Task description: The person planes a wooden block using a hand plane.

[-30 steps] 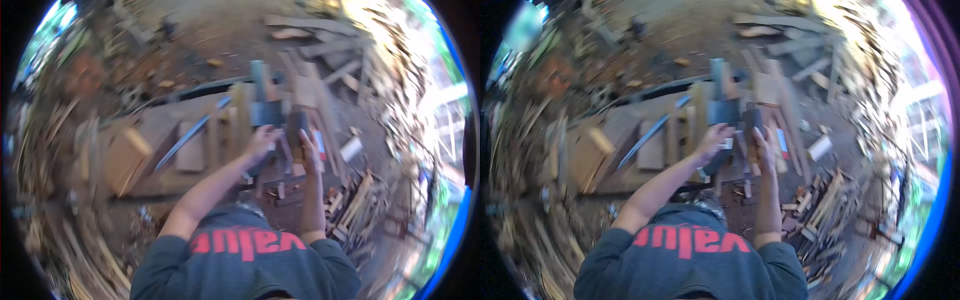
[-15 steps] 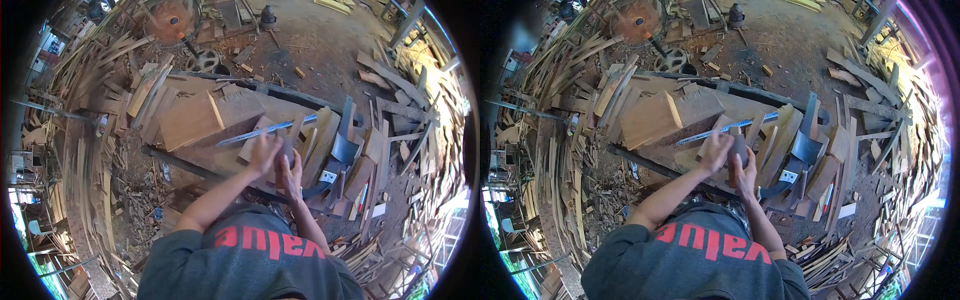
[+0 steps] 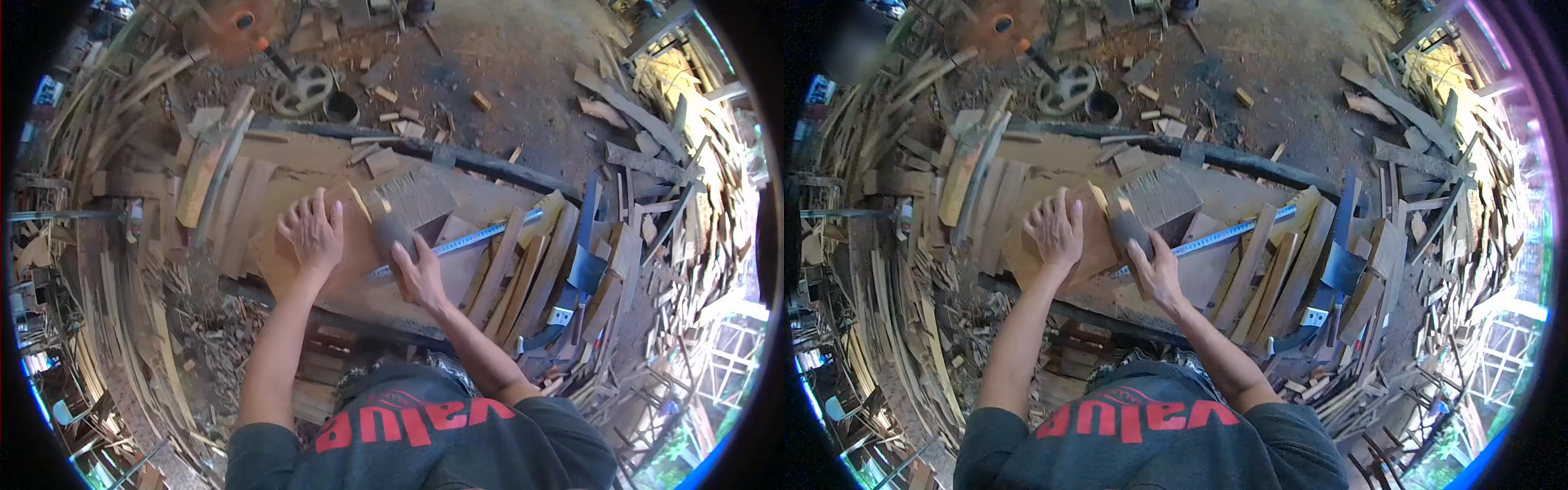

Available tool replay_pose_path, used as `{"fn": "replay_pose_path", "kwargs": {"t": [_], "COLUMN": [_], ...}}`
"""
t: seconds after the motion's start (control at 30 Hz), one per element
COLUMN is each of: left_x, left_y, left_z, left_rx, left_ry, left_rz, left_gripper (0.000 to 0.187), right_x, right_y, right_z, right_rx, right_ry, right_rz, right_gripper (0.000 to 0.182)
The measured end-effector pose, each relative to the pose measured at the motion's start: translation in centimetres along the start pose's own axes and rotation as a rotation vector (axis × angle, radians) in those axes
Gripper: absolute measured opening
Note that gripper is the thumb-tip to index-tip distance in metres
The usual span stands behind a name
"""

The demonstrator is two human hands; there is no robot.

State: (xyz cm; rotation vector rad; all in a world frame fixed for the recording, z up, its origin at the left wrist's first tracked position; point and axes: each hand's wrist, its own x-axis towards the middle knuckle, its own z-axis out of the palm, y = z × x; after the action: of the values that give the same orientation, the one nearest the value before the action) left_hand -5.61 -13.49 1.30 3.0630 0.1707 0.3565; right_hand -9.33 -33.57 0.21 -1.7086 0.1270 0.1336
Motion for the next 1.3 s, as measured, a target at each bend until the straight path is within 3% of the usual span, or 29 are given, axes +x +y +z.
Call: {"fn": "replay_pose_path", "kwargs": {"t": [0.13,0.23,0.33,0.4,0.5,0.6,0.8,0.87,1.0,1.03,1.1,1.2,1.3], "left_x": [0.4,0.8,1.2,0.9,0.9,0.9,0.7,0.8,0.4,0.4,0.6,0.7,0.8], "left_y": [0.5,0.7,0.8,0.7,0.7,0.8,0.7,0.6,0.0,0.0,0.4,0.7,0.7], "left_z": [-1.4,-1.5,-1.9,-1.9,-1.9,-2.0,-1.6,-1.7,-0.6,-0.7,-0.9,-1.8,-1.8], "left_rx": [0.006,-0.037,-0.015,-0.015,-0.006,-0.011,-0.005,-0.009,0.043,0.047,0.042,0.016,0.014], "left_ry": [-0.102,-0.105,-0.126,-0.138,-0.134,-0.144,-0.129,-0.146,-0.13,-0.131,-0.145,-0.148,-0.167], "left_rz": [-0.011,-0.035,-0.012,-0.005,0.01,-0.006,-0.004,-0.007,0.005,0.017,-0.016,0.006,-0.006], "left_gripper": [0.047,0.047,0.046,0.046,0.046,0.046,0.047,0.047,0.048,0.048,0.049,0.05,0.052], "right_x": [7.9,7.1,-0.2,-1.0,4.9,10.2,-1.7,-0.3,11.1,10.6,8.6,0.6,1.9], "right_y": [-2.0,-3.1,-1.7,-2.5,-4.0,-5.3,-2.7,-3.1,-5.6,-5.6,-5.4,-2.8,-2.9], "right_z": [3.4,2.7,-0.8,-1.2,1.6,4.0,-1.4,-0.2,5.3,4.8,2.6,-0.6,0.2], "right_rx": [-0.171,-0.147,-0.098,-0.052,-0.031,0.015,-0.045,0.007,-0.108,-0.1,0.019,0.044,0.065], "right_ry": [-0.032,-0.044,-0.069,-0.094,-0.092,-0.09,-0.102,-0.058,-0.042,-0.032,-0.164,-0.095,-0.098], "right_rz": [-0.018,0.017,0.059,0.156,0.041,0.129,0.076,0.106,-0.111,-0.108,0.114,0.017,0.091], "right_gripper": [0.046,0.042,0.048,0.05,0.049,0.048,0.051,0.052,0.051,0.051,0.051,0.051,0.051]}}
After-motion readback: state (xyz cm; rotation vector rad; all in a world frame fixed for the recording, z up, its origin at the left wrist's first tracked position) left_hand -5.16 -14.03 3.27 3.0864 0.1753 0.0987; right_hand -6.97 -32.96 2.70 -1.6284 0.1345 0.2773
